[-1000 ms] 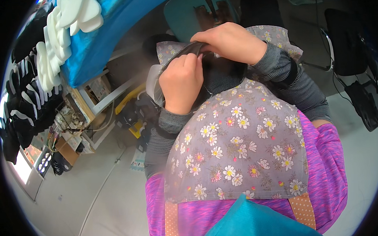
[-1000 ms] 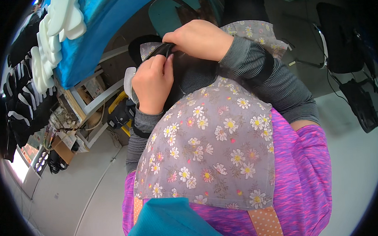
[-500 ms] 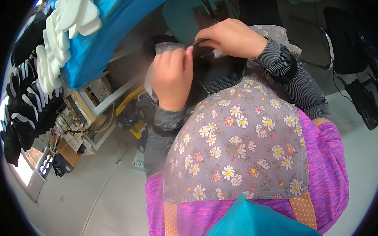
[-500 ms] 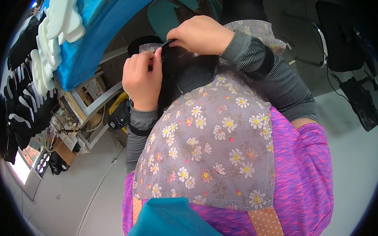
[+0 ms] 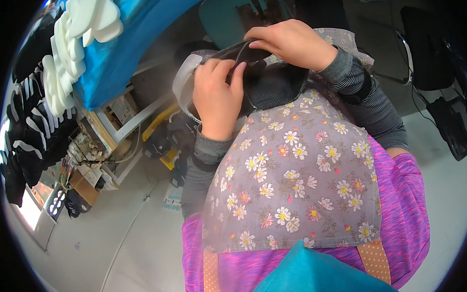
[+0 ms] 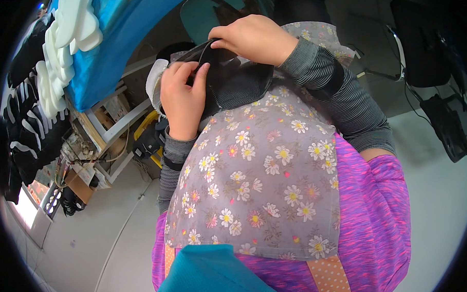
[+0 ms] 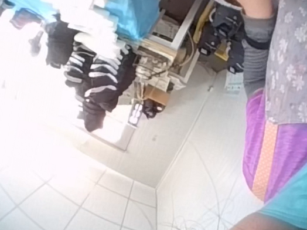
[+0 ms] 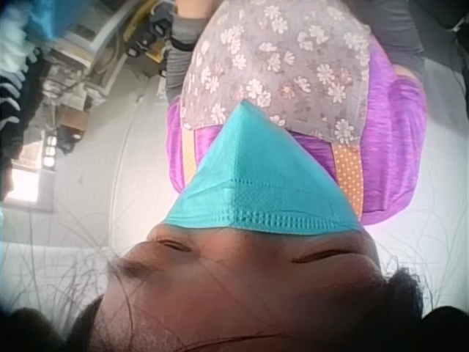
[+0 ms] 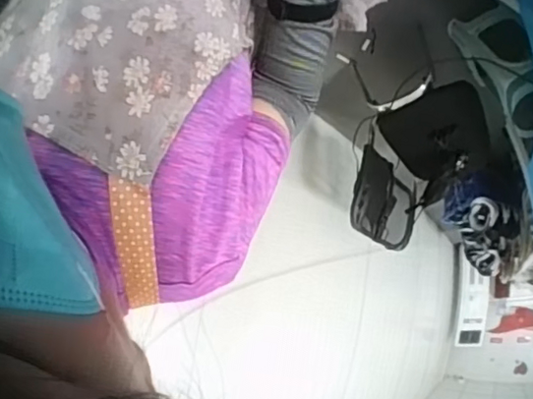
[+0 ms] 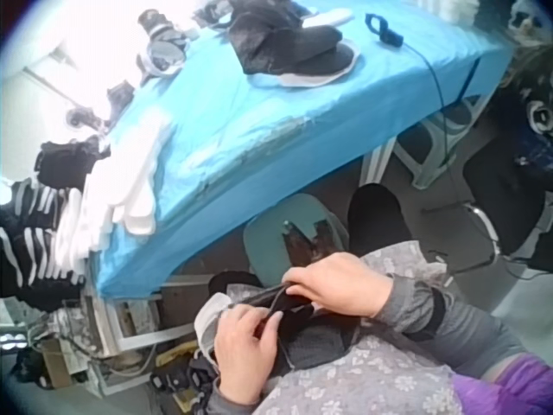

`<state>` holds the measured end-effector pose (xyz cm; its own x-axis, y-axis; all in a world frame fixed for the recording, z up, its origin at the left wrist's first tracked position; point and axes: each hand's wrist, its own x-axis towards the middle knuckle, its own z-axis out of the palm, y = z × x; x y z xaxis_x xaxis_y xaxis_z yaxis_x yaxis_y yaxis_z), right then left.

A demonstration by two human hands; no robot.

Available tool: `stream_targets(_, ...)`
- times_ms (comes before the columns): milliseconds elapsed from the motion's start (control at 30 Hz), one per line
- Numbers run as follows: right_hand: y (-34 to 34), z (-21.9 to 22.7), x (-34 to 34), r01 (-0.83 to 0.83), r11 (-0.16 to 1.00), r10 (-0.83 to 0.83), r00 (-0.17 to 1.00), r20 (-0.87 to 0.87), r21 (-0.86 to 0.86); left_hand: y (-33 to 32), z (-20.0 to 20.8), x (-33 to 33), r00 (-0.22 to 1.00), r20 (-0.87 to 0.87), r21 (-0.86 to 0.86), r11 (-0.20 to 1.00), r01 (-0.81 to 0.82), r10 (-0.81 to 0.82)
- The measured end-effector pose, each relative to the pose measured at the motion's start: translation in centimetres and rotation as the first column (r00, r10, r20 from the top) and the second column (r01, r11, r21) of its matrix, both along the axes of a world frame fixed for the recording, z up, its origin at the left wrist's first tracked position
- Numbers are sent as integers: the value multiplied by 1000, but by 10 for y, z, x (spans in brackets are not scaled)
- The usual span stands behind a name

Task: The person fits a black textile liner into the interior of a black shoe upper and presses it into place with their hands before placing the assembly into a yellow basket.

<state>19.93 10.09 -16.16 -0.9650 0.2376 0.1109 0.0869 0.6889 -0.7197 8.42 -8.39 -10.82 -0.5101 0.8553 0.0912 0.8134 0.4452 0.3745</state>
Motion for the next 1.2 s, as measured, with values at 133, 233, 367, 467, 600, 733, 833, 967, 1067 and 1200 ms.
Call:
stream_targets(133, -2, 1, 1, 21, 999, -22, 1000, 7, 24, 5, 4, -1, 992, 116, 108, 994, 27, -40)
stream_targets(233, -1, 2, 2, 32, 999, -32, 999, 15, 16, 5, 6, 11, 971, 232, 74, 996, 43, -59)
stream_targets(367, -5, 2, 2, 71, 997, -71, 997, 32, 6, 2, 1, 9, 998, 54, -64, 998, 19, -16)
stream_targets(467, -6, 1, 3, 99, 995, -99, 994, 40, 2, 3, -1, 8, 999, 40, -63, 998, 30, -28)
stream_targets(600, -7, -1, 4, 131, 991, -130, 991, 27, -29, 4, -8, 3, 997, -3, 51, 995, 82, -82)
stream_targets(733, -5, 5, 3, 90, 995, -89, 996, 21, -38, 5, -12, 2, 988, -111, 138, 983, 121, -107)
stream_targets(833, -2, 2, 3, 56, 997, -53, 997, 55, -47, 7, -13, -2, 974, -212, 159, 980, 120, -85)
stream_targets(967, -3, -3, 7, 73, 993, -74, 997, -4, -92, 10, -9, -5, 966, -256, 178, 981, 73, -25)
stream_targets(1067, -3, 2, 8, 76, 987, -76, 997, 7, -145, 9, -11, -6, 966, -257, 186, 980, 71, -21)
stream_targets(1200, -1, -1, 5, 30, 979, -40, 998, -45, -201, 10, -15, -10, 957, -285, 244, 963, 117, -44)
